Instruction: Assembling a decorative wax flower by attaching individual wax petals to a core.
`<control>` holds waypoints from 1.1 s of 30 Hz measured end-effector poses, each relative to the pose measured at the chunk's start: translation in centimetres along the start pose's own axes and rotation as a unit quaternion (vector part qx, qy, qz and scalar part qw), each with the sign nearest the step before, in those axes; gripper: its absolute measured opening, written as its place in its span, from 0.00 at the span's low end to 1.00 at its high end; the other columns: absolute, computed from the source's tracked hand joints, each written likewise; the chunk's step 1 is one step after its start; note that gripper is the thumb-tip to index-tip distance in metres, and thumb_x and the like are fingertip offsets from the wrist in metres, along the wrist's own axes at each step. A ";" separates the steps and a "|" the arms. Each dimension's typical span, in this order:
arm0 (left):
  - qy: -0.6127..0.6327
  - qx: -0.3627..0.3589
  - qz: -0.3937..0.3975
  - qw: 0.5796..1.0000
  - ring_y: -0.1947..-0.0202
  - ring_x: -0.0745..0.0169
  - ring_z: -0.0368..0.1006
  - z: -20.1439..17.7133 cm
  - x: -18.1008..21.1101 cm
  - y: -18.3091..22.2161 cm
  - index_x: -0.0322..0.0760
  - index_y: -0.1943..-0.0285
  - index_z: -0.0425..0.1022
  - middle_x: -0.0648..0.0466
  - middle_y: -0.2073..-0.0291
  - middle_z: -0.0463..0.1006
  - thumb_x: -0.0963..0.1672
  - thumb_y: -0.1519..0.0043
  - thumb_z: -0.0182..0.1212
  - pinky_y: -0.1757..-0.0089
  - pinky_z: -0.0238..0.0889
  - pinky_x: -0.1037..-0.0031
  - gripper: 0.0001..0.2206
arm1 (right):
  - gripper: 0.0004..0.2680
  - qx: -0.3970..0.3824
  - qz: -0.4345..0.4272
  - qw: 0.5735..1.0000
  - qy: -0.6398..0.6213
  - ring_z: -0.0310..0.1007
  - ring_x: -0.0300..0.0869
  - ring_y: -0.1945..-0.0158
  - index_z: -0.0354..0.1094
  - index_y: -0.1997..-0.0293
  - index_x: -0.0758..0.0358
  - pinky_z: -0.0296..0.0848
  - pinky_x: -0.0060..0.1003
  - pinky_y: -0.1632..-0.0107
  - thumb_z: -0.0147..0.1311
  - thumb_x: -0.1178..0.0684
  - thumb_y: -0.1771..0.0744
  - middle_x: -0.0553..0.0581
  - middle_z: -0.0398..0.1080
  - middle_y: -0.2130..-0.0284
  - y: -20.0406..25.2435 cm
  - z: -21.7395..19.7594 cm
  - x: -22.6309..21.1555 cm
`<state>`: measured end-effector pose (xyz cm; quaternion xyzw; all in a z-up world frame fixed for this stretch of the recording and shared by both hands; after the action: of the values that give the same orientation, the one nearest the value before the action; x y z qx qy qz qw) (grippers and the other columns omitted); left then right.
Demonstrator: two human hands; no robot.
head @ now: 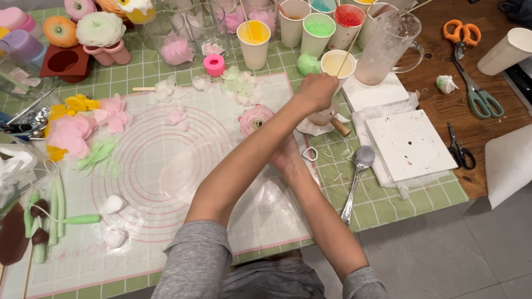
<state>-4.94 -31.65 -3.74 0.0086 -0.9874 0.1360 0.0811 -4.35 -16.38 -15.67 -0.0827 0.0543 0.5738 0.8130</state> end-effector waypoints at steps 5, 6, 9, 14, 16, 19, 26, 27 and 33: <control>0.120 0.038 -0.057 0.990 0.63 0.41 0.80 -5.5 -1.3 2.2 0.35 0.71 0.79 0.42 0.69 0.82 0.36 0.52 0.63 0.63 0.72 0.57 0.04 | 0.11 0.059 0.015 0.998 0.004 0.74 0.51 0.47 0.64 0.45 0.66 0.73 0.51 0.40 0.45 0.49 0.28 0.64 0.73 0.51 1.3 6.3 -0.1; 0.137 0.039 -0.070 0.987 0.63 0.40 0.80 -6.2 -1.5 2.6 0.35 0.74 0.79 0.42 0.70 0.82 0.36 0.51 0.62 0.62 0.71 0.57 0.04 | 0.12 0.071 0.021 0.997 0.016 0.72 0.52 0.43 0.64 0.44 0.65 0.70 0.52 0.38 0.44 0.50 0.29 0.66 0.73 0.48 1.9 8.9 0.1; 0.184 0.074 -0.067 0.978 0.66 0.44 0.80 -7.1 -2.5 2.9 0.35 0.76 0.81 0.43 0.73 0.83 0.37 0.54 0.66 0.64 0.71 0.59 0.02 | 0.14 0.081 0.027 0.996 0.030 0.66 0.59 0.37 0.63 0.41 0.65 0.63 0.58 0.33 0.41 0.50 0.31 0.69 0.70 0.44 2.1 10.7 0.4; 0.358 0.064 -0.040 0.930 0.72 0.61 0.83 -11.3 -6.4 4.5 0.34 0.67 0.86 0.48 0.74 0.85 0.42 0.51 0.72 0.66 0.74 0.70 0.06 | 0.17 0.054 0.015 0.998 -0.015 0.63 0.61 0.33 0.59 0.34 0.68 0.58 0.64 0.28 0.36 0.50 0.28 0.69 0.69 0.41 0.6 5.1 -1.8; 0.406 0.073 -0.046 0.910 0.72 0.65 0.82 -14.6 -7.2 7.4 0.34 0.65 0.86 0.50 0.74 0.86 0.42 0.49 0.72 0.67 0.74 0.73 0.07 | 0.17 0.044 0.013 0.999 -0.017 0.64 0.62 0.33 0.59 0.32 0.67 0.58 0.66 0.28 0.35 0.50 0.28 0.68 0.69 0.42 1.1 6.7 -1.7; 0.356 0.131 -0.018 0.925 0.72 0.64 0.79 -19.5 -6.9 12.5 0.32 0.65 0.85 0.51 0.74 0.85 0.41 0.46 0.72 0.67 0.71 0.72 0.05 | 0.18 0.021 0.014 0.999 0.022 0.67 0.61 0.36 0.59 0.32 0.62 0.57 0.71 0.29 0.35 0.50 0.29 0.64 0.70 0.46 1.6 8.5 -1.7; 0.221 0.135 -0.040 0.965 0.69 0.53 0.82 -19.6 -5.4 18.4 0.32 0.65 0.84 0.46 0.71 0.84 0.41 0.45 0.67 0.63 0.73 0.67 0.05 | 0.15 0.044 0.033 0.997 0.059 0.70 0.56 0.40 0.60 0.34 0.61 0.59 0.68 0.29 0.39 0.49 0.28 0.64 0.70 0.45 1.6 8.4 -1.3; 0.199 0.134 -0.037 0.970 0.68 0.50 0.81 -19.4 -5.1 18.7 0.32 0.66 0.84 0.45 0.70 0.84 0.41 0.45 0.67 0.62 0.73 0.64 0.05 | 0.14 0.051 0.033 0.997 0.056 0.70 0.56 0.40 0.60 0.36 0.62 0.60 0.67 0.29 0.39 0.48 0.27 0.63 0.70 0.44 1.6 7.9 -1.4; 0.147 0.127 -0.001 0.981 0.67 0.45 0.80 -18.9 -3.9 18.8 0.32 0.68 0.84 0.44 0.71 0.83 0.40 0.47 0.65 0.62 0.72 0.59 0.04 | 0.15 0.081 0.034 0.990 0.107 0.68 0.52 0.37 0.62 0.38 0.64 0.62 0.58 0.30 0.38 0.47 0.27 0.62 0.68 0.41 1.7 8.9 -0.9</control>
<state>1.11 -8.45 8.51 -0.0007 -0.9394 0.2596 0.2239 -6.36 -14.89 -6.96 -0.0758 0.1895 0.5828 0.7866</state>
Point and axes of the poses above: each hand's wrist, its own y-axis away from the middle knuckle, its own z-axis out of the palm, x = y × z, the point moved 7 cm from there along -y, towards the middle knuckle
